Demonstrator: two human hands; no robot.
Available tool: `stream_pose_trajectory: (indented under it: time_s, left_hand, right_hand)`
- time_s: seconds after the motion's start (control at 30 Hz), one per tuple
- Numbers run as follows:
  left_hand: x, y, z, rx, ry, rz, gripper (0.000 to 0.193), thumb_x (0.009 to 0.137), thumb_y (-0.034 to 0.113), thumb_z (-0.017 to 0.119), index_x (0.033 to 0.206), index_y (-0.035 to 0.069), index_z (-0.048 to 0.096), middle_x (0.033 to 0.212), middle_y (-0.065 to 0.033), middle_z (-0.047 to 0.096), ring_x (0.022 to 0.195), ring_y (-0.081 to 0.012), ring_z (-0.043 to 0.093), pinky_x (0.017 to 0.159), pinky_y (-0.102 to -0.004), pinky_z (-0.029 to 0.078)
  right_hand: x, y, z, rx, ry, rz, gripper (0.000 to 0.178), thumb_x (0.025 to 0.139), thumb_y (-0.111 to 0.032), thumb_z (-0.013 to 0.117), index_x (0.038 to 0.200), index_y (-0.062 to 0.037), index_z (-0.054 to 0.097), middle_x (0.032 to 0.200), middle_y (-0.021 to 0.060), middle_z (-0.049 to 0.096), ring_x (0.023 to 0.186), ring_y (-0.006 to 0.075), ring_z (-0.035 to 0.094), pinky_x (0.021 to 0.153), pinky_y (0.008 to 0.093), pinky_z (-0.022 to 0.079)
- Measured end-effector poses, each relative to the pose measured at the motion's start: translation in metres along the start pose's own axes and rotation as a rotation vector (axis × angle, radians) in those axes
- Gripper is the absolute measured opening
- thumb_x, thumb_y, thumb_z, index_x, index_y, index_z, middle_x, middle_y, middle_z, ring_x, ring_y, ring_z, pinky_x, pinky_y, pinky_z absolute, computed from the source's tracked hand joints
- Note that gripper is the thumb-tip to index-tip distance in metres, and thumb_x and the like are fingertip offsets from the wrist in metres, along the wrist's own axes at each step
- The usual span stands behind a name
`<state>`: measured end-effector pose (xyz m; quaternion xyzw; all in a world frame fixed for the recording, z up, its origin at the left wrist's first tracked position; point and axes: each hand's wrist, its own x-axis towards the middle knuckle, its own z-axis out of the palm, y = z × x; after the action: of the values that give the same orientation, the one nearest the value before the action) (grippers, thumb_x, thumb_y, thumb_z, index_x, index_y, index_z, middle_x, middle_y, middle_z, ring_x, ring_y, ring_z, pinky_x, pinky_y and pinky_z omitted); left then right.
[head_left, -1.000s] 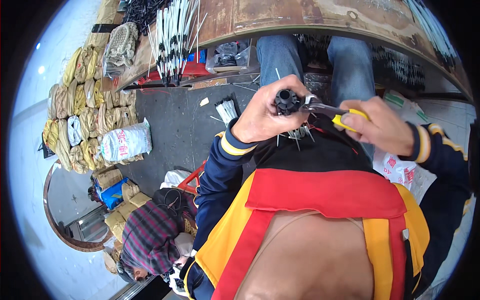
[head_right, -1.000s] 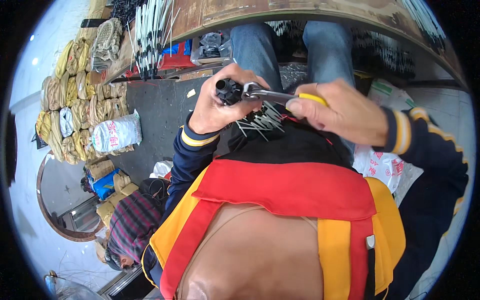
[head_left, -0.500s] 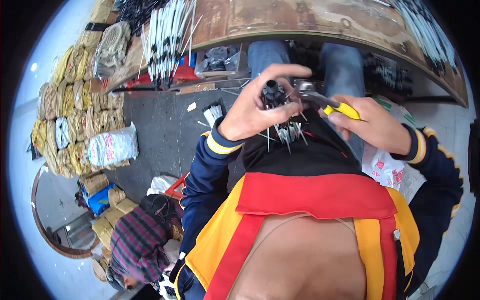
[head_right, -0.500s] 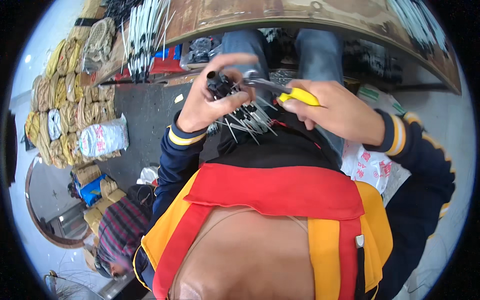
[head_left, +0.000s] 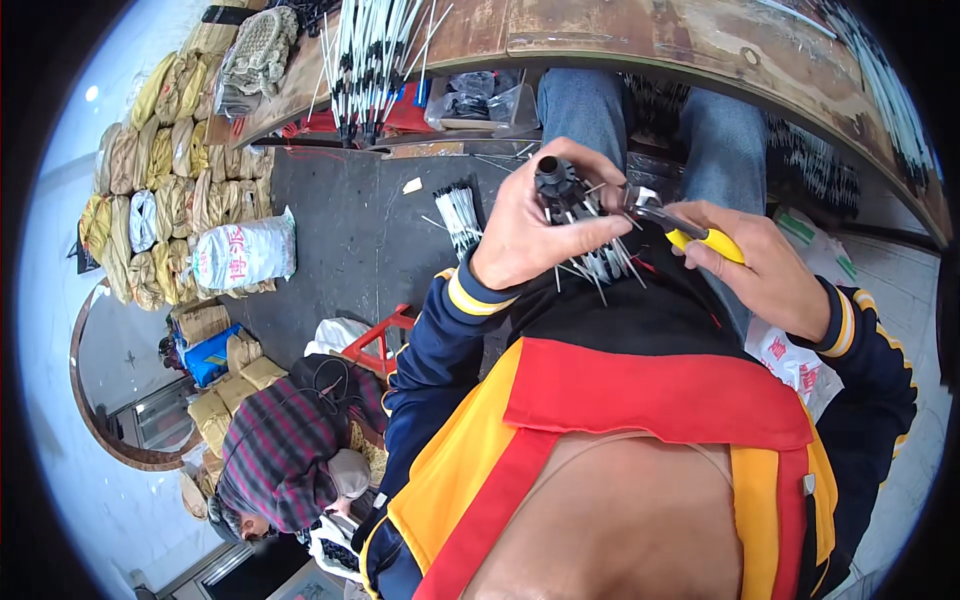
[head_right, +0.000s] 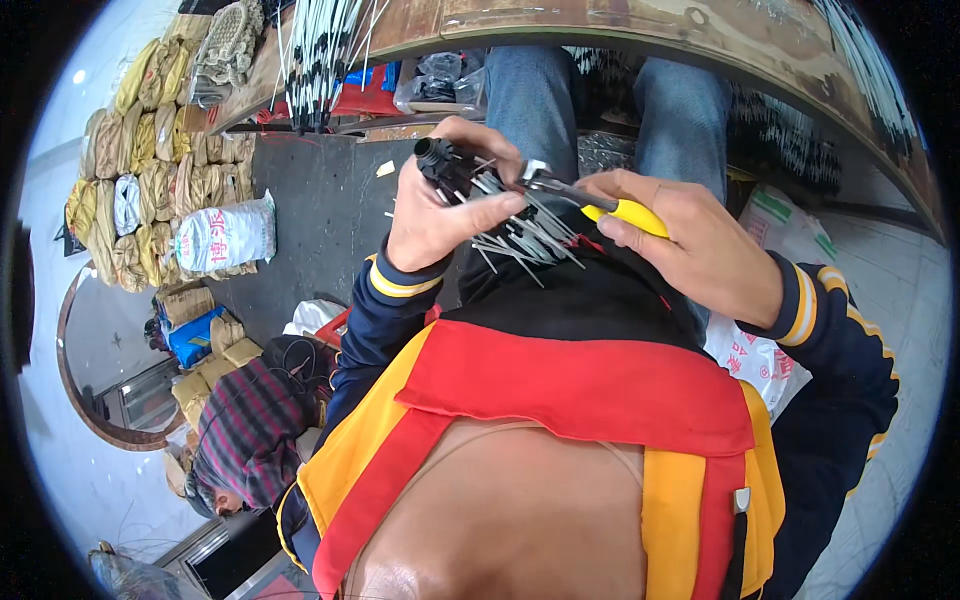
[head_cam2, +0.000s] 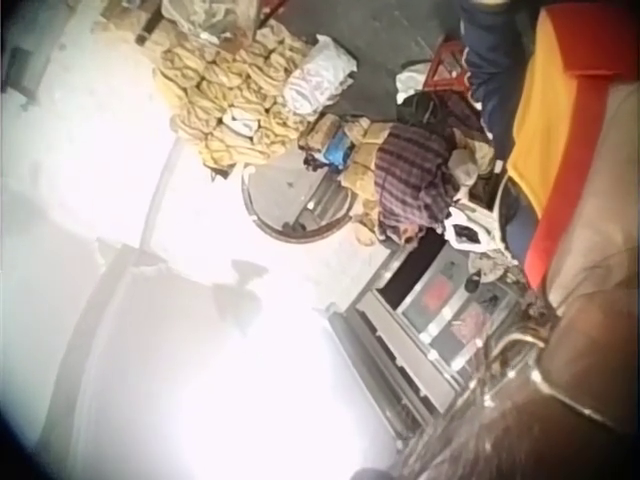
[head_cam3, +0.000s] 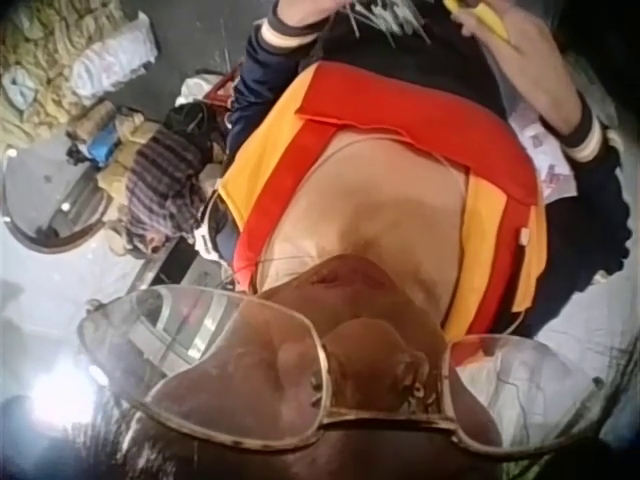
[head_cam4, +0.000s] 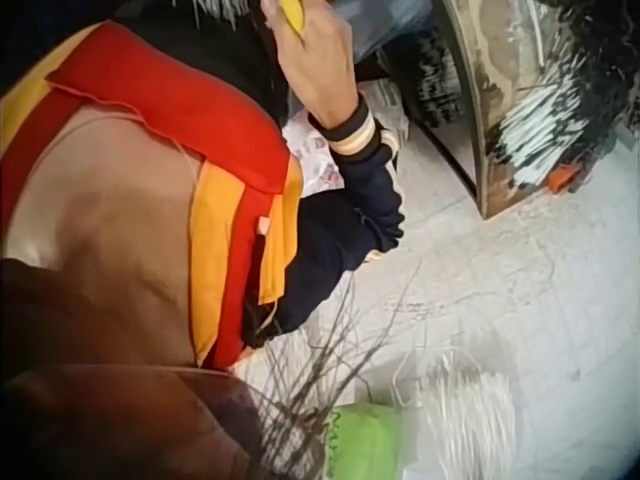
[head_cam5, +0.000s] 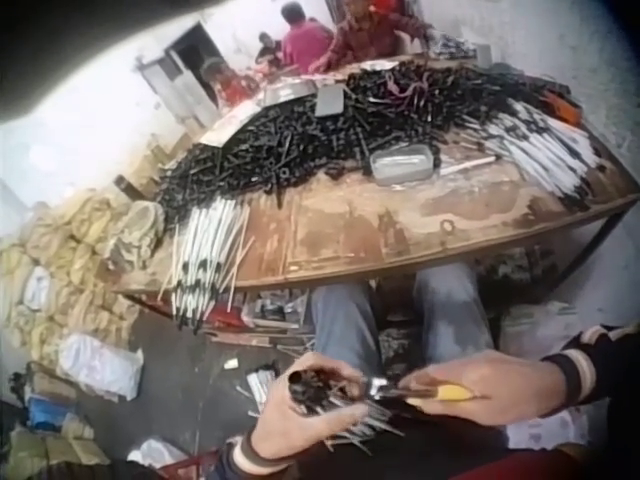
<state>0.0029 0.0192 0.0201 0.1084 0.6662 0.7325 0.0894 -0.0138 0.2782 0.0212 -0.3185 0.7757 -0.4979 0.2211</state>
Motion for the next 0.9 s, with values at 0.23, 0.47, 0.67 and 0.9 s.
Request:
stream_pose_trajectory:
  time_s: [0.23,0.47,0.67,0.9]
  left_hand:
    - [0.006,-0.004,0.004,0.127,-0.034,-0.045,0.031,0.077,0.015,0.074,0.099,0.003,0.056,0.093,-0.0032,0.059,0.088,-0.0110,0.057,0.081,-0.0270,0.045]
    - [0.006,0.009,0.017,0.267,-0.015,-0.046,0.029,0.077,0.013,0.074,0.099,0.003,0.056,0.092,-0.0021,0.055,0.084,-0.0108,0.052,0.079,-0.0266,0.044]
    - [0.006,0.005,0.014,0.298,0.016,0.017,0.025,0.077,0.006,0.072,0.097,0.004,0.057,0.091,-0.0021,0.055,0.084,-0.0105,0.052,0.079,-0.0262,0.044]
    - [0.005,0.007,0.017,0.294,0.011,0.040,0.025,0.076,0.004,0.071,0.096,0.004,0.057,0.090,-0.0013,0.056,0.083,-0.0097,0.052,0.078,-0.0253,0.043]
  right_hand:
    - [0.004,-0.028,-0.020,0.106,-0.230,0.237,0.032,0.100,-0.020,0.051,0.125,0.0003,0.055,0.090,0.0077,0.067,0.077,0.0151,0.064,0.074,0.0282,0.049]
    - [0.006,-0.045,-0.031,0.411,-0.335,0.489,0.029,0.102,-0.021,0.049,0.119,0.0011,0.054,0.084,0.0086,0.066,0.071,0.0115,0.063,0.061,0.0240,0.048]
    - [0.005,-0.056,-0.044,0.212,-0.323,0.488,0.028,0.101,-0.022,0.050,0.115,0.0015,0.054,0.081,0.0089,0.066,0.065,0.0108,0.063,0.052,0.0222,0.046]
    - [0.005,-0.055,-0.035,0.343,-0.352,0.504,0.029,0.101,-0.018,0.049,0.118,0.0051,0.052,0.091,0.0130,0.068,0.073,0.0145,0.067,0.058,0.0255,0.053]
